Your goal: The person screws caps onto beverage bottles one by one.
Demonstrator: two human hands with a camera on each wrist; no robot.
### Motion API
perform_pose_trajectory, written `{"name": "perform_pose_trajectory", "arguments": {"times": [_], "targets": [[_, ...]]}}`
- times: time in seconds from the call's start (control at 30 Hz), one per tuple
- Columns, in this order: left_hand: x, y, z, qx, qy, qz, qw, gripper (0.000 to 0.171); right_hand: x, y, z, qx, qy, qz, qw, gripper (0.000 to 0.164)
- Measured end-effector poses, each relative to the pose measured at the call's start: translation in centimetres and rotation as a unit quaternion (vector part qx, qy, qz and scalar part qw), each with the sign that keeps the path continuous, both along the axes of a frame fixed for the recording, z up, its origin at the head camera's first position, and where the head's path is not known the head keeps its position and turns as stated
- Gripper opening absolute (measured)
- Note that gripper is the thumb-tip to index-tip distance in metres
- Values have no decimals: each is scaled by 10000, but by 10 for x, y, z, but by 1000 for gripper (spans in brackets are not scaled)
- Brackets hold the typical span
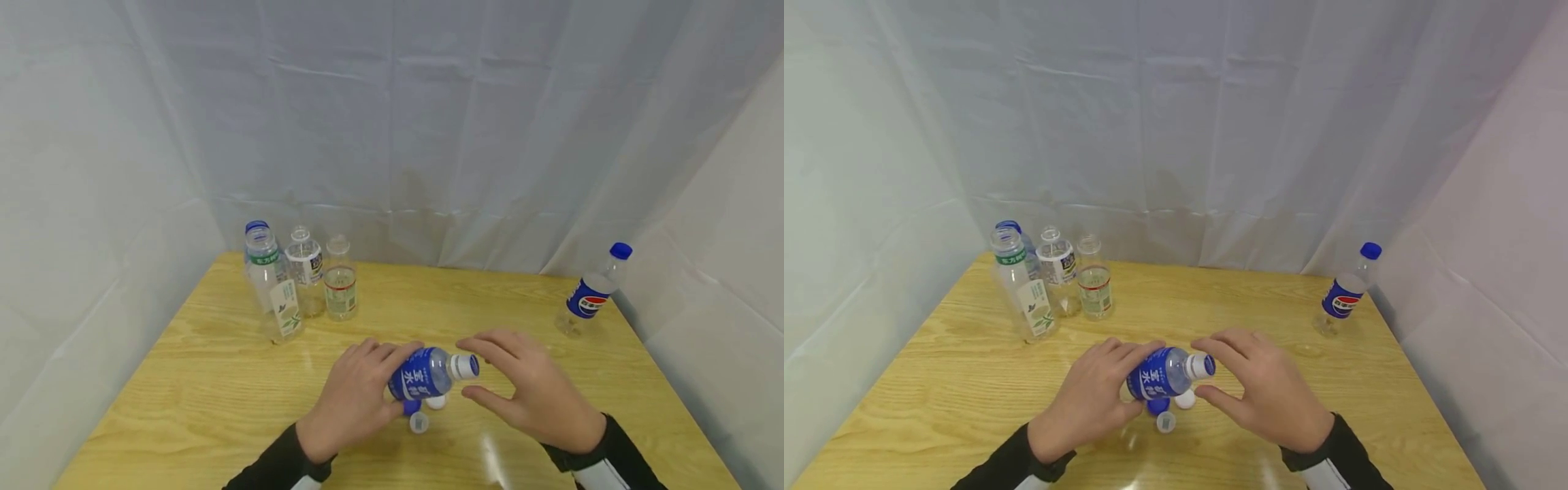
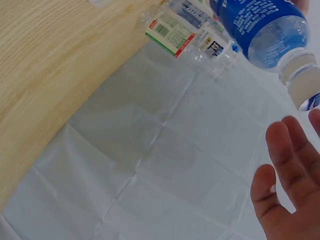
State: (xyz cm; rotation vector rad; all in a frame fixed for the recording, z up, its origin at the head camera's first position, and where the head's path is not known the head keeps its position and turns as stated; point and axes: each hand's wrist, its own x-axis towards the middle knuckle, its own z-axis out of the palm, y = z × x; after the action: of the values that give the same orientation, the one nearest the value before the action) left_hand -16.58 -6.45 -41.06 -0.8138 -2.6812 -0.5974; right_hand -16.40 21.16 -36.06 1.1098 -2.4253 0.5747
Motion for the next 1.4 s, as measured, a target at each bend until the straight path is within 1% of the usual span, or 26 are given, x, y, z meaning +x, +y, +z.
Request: {"name": "perform_pose_trajectory", "arguments": {"times": [0.03, 0.1, 0.2, 0.27, 0.37, 0.47, 0.57, 0.63, 0.7, 0.8, 0.83, 0.9, 0.97, 1.07, 1.2, 1.33, 1.4], "targets": [[0, 0, 0, 10, 18, -16, 10000, 86, 0, 0, 0, 65, -5, 61, 10000, 50], [0, 1, 0, 14, 2, -38, 10000, 85, 1, -1, 0, 150, 7, 119, 9998, 44], [0, 2, 0, -15, -84, -53, 10000, 85, 1, -3, -1, 78, 127, 85, 9999, 33], [0, 2, 0, -48, -146, -49, 9999, 85, 1, -5, -3, 13, 248, -7, 9997, 28], [1, 3, 1, -67, -174, -54, 9998, 84, 0, -8, -5, 15, 384, -265, 9989, 23], [1, 4, 0, -57, -115, -80, 9999, 84, -1, -10, -8, 159, 399, -596, 9973, 27], [1, 3, -2, -63, -48, -58, 10000, 84, -2, -11, -9, 279, 348, -729, 9963, 31], [1, 3, -3, -79, -43, -13, 10000, 84, -3, -10, -10, 287, 283, -677, 9969, 34], [0, 2, -3, -101, -63, 34, 9999, 84, -3, -7, -9, 282, 207, -567, 9978, 40], [0, 1, -4, -87, -81, 49, 9999, 84, -2, -3, -6, 270, 91, -285, 9992, 55], [0, 0, -4, -75, -73, 43, 9999, 84, -2, -1, -5, 273, 46, -176, 9995, 56], [-1, 0, -4, -50, -33, 17, 10000, 84, -2, 0, -3, 276, -38, 30, 9996, 51], [-1, 0, -4, -31, -25, 11, 10000, 85, -1, 0, -2, 237, -92, 195, 9995, 44], [0, 0, -4, -30, -34, 12, 10000, 85, -1, -1, -2, 191, -121, 213, 9995, 33], [0, 2, -3, -39, -100, 11, 9999, 85, 0, -3, -5, 282, 43, -55, 9996, 27], [1, 3, -2, -50, -70, -23, 10000, 85, 0, -3, -8, 539, 256, -342, 9976, 29], [1, 3, -2, -68, 4, -45, 10000, 86, 1, -4, -9, 594, 369, -397, 9968, 30]]}}
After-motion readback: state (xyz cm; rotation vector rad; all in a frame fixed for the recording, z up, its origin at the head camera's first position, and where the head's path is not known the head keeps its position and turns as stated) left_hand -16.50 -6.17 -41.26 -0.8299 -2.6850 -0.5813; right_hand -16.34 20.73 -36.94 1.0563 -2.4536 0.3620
